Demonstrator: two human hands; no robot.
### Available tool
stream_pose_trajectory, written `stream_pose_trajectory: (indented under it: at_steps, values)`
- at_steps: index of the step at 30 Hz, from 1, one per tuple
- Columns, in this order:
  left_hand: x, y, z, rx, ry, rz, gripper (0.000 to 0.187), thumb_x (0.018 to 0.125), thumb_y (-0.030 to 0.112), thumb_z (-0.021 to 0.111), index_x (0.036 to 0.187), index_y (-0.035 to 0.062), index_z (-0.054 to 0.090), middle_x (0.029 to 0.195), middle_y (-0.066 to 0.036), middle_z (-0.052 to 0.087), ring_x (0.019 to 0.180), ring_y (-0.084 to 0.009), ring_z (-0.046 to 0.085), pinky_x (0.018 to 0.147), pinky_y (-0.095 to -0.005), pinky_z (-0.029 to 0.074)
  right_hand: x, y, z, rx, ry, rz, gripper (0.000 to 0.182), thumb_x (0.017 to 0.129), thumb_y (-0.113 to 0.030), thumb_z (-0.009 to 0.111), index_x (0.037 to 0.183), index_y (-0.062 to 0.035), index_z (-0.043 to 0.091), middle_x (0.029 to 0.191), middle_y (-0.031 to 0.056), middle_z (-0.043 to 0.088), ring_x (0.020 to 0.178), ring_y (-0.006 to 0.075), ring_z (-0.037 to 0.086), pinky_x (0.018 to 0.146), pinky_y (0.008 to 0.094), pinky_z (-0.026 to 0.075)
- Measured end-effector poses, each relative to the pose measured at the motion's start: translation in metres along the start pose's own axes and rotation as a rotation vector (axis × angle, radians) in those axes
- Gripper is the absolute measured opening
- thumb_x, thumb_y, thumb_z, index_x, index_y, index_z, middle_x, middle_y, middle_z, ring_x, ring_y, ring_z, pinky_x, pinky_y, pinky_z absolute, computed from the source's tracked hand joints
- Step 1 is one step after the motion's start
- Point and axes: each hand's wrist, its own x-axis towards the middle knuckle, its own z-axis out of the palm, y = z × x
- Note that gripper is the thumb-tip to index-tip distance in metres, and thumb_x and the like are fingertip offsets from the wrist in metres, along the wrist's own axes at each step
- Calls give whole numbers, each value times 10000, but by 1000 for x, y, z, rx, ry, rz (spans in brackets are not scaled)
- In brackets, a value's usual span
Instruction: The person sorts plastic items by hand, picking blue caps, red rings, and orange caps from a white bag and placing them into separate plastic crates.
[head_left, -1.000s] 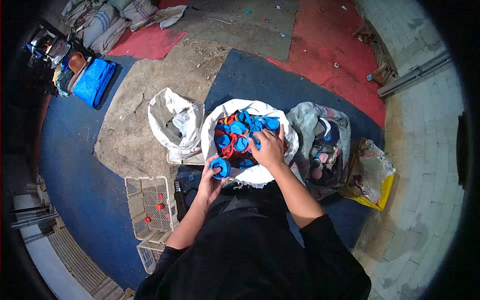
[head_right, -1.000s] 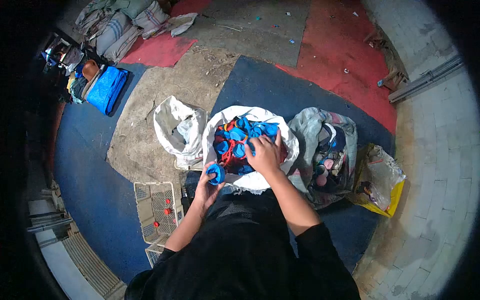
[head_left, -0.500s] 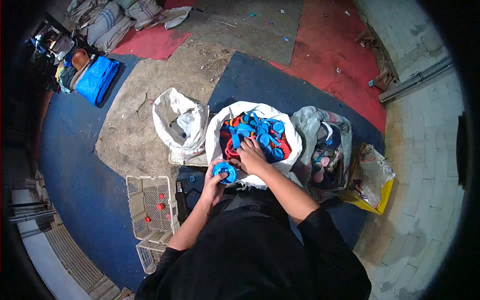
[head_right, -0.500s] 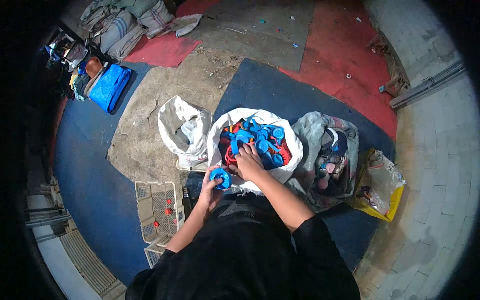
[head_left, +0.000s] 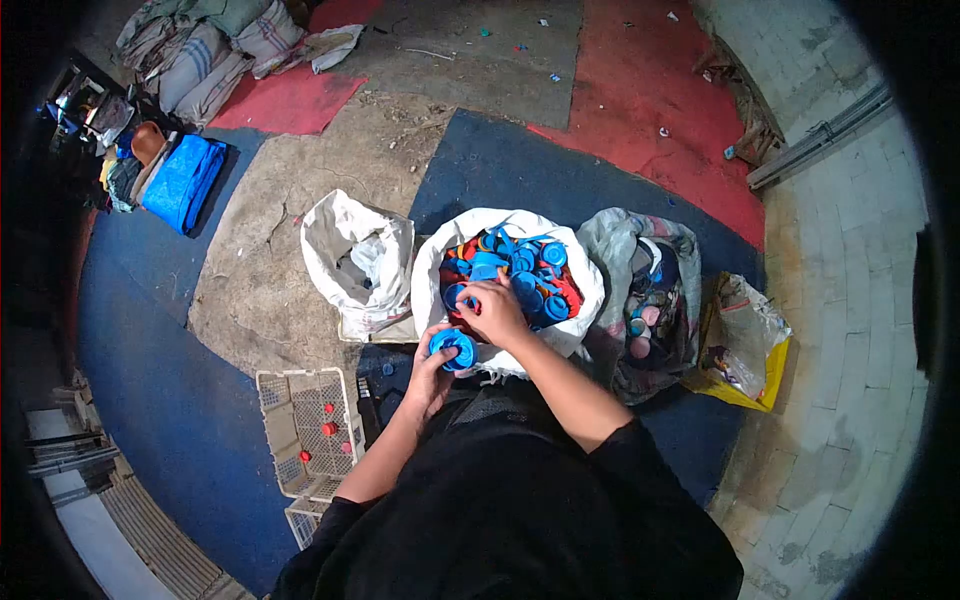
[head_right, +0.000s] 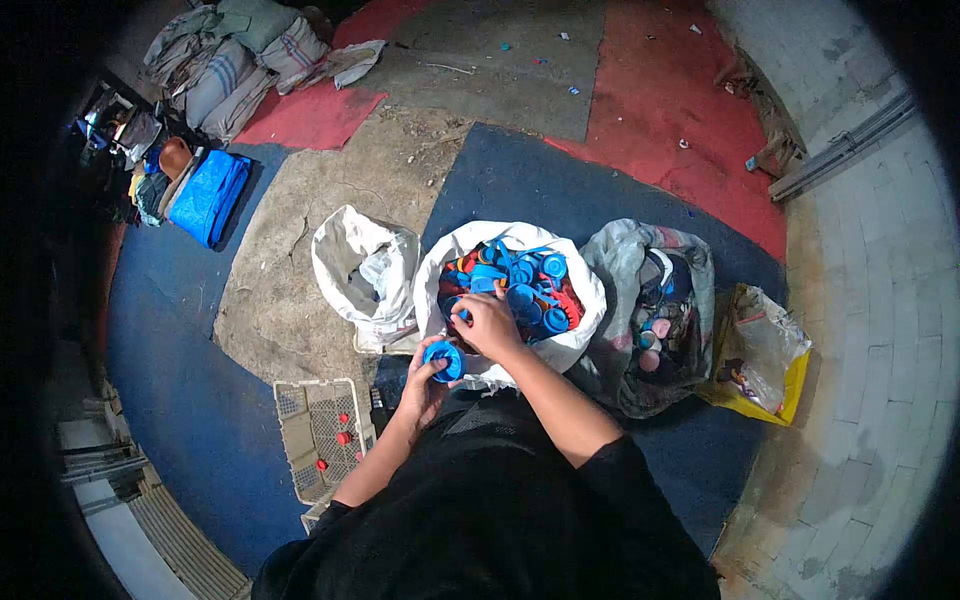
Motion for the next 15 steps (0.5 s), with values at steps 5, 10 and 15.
stream_pose_trajectory:
  at_steps: [5,10,15]
  values:
    - [1,-1,6,68,0,-41,486,874,45,702,1309,137,506,1243,-73,589,1054,-231,640,796,-426,597,7,-3,5,-223,91,-76,648,761,-266,822,1361,-145,611,1332,125,560,1299,327,493,1132,487,349]
    - [0,-1,5,98,0,-64,483,883,62,706,1316,148,509,1201,-58,582,1058,-222,640,824,-433,604,18,10,29,-564,110,-170,590,730,-315,834,1248,-104,647,1304,136,596,1296,312,504,1115,481,354]
    - [-1,6,4,56,-2,-77,467,893,39,688,1315,131,509,1205,-62,582,1041,-226,647,810,-414,610,2,-8,3,264,393,-17,455,803,-143,780,1221,-40,636,1178,139,688,1075,296,673,944,385,511]
